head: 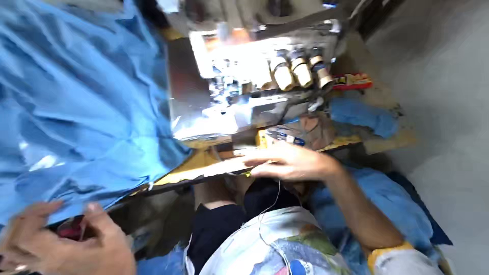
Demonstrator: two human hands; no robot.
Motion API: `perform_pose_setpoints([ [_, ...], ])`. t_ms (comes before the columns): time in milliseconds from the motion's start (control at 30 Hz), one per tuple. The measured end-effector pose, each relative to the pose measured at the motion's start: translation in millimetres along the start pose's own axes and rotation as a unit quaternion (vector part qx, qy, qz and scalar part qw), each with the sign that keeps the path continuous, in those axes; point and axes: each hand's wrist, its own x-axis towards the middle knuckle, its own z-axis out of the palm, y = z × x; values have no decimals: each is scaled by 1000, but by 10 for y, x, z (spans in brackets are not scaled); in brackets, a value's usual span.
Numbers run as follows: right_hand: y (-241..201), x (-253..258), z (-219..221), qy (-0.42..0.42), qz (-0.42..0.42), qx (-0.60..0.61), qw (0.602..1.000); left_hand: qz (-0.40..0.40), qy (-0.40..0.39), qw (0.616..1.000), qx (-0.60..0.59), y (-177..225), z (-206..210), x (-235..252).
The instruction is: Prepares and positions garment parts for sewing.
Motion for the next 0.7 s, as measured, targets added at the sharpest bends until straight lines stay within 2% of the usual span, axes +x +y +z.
perform_pose_setpoints([
  [33,78,-290,-285,66,49,-24,996,178,16,983,-47,-474,222,-102],
  [67,154,-569,-578,132,108,-65,983,259,16,962,-84,-655,384,-190],
  [100,237,-813,-868,198,169,-113,959,284,6,953,-110,-650,492,-297],
  [167,383,-1171,-1335,302,273,-214,888,276,-8,951,-137,-507,605,-484],
  [233,453,-1307,-1526,344,335,-301,824,268,-9,952,-148,-356,639,-548],
  [267,472,-1286,-1533,332,347,-333,811,269,-5,951,-153,-282,633,-554],
  [367,669,-1105,-1425,226,374,-398,807,291,-5,946,-143,-114,581,-551],
  [467,868,-943,-1367,158,405,-438,787,324,0,942,-93,-123,501,-573],
  [500,909,-962,-1424,164,386,-432,798,328,0,942,-76,-170,469,-581],
  [567,1010,-1151,-1644,222,312,-363,850,318,-9,946,-62,-336,406,-588],
  [633,1021,-1430,-1841,338,247,-185,889,275,-34,957,-87,-504,345,-576],
  [667,976,-1540,-1858,418,211,-45,882,244,-52,962,-115,-552,318,-565],
  [700,901,-1605,-1806,491,165,100,849,217,-71,962,-148,-551,303,-558],
])
